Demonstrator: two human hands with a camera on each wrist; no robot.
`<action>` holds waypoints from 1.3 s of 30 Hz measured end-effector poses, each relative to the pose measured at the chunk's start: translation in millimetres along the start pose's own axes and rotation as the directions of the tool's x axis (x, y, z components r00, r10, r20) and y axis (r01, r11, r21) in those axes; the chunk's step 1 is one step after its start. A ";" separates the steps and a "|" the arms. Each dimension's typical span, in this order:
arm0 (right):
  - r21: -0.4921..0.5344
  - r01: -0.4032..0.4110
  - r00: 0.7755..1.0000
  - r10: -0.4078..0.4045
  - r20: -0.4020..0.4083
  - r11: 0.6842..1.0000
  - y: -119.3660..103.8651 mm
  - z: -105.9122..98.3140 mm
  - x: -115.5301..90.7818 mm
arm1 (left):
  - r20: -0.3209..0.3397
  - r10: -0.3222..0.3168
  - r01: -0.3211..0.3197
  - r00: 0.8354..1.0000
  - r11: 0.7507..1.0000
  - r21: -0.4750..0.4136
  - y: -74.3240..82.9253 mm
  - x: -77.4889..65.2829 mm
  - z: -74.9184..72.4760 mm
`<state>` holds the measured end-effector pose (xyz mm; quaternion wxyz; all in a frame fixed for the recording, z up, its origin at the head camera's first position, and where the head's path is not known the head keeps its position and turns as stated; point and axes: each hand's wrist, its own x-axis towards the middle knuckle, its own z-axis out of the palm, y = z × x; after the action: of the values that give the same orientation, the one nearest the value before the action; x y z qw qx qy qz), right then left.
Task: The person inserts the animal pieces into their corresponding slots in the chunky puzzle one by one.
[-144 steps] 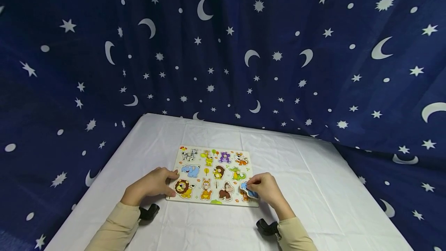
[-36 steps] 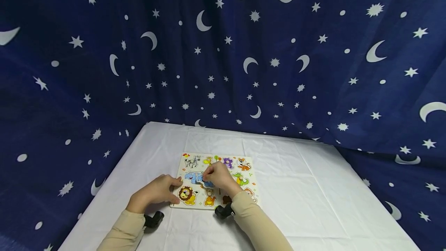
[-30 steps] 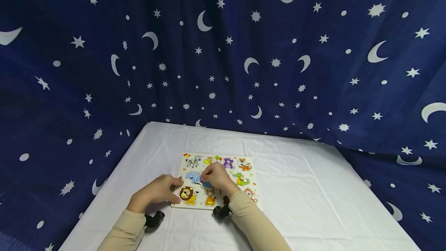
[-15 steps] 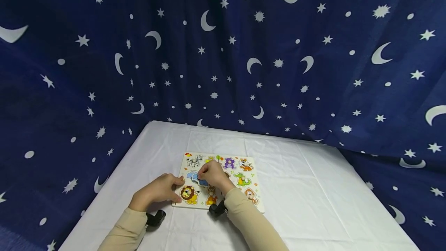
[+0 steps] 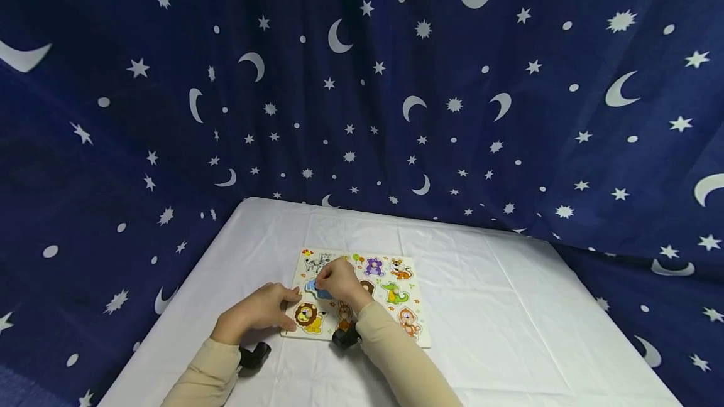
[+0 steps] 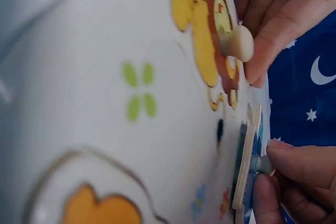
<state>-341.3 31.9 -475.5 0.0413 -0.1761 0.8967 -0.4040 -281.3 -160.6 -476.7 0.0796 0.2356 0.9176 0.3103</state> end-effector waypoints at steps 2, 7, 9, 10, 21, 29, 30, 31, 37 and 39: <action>0.012 -0.011 1.000 0.011 0.002 1.000 1.0 1.5 -0.5 | 0.006 0.000 0.000 1.000 1.000 0.002 -0.6 0.3 0.7; 0.014 0.001 1.000 -0.001 -0.016 1.000 1.0 4.3 -0.8 | 0.005 0.014 -0.014 1.000 1.000 0.005 -1.6 0.8 0.9; 0.007 0.011 1.000 -0.011 -0.015 1.000 0.8 5.1 -0.4 | 0.004 0.018 -0.018 1.000 1.000 0.006 -1.4 0.6 1.0; 0.003 0.017 1.000 -0.017 -0.014 1.000 0.9 5.6 -0.1 | 0.004 0.019 -0.019 1.000 1.000 0.004 -1.2 0.6 1.1; 0.009 -0.005 1.000 0.005 -0.031 1.000 3.9 7.6 -2.1 | 0.029 0.009 -0.008 1.000 1.000 -0.022 -1.0 2.9 4.7; 0.001 -0.012 0.998 0.012 -0.054 1.000 7.9 6.6 -6.1 | 0.035 0.013 -0.012 0.999 1.000 -0.020 3.3 4.8 8.8; -0.002 -0.015 0.998 0.015 -0.059 1.000 7.9 5.9 -5.9 | 0.033 0.014 -0.013 0.999 1.000 -0.020 3.9 5.8 8.9; -0.002 -0.019 0.998 0.018 -0.062 1.000 7.6 5.2 -6.0 | 0.034 0.017 -0.016 0.999 0.999 -0.028 4.4 6.5 8.8; -0.016 -0.019 0.998 0.018 -0.063 1.000 9.6 7.4 -12.1 | 0.053 0.037 -0.035 0.998 0.999 -0.039 1.3 4.5 10.5; -0.021 -0.008 0.998 0.007 -0.061 1.000 11.8 7.8 -15.1 | 0.049 0.042 -0.041 0.998 0.999 -0.027 -1.8 2.4 11.5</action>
<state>-328.8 38.9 -490.5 0.0135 -0.1607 0.9025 -0.3995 -280.8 -154.6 -487.0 0.0989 0.2612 0.9060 0.3180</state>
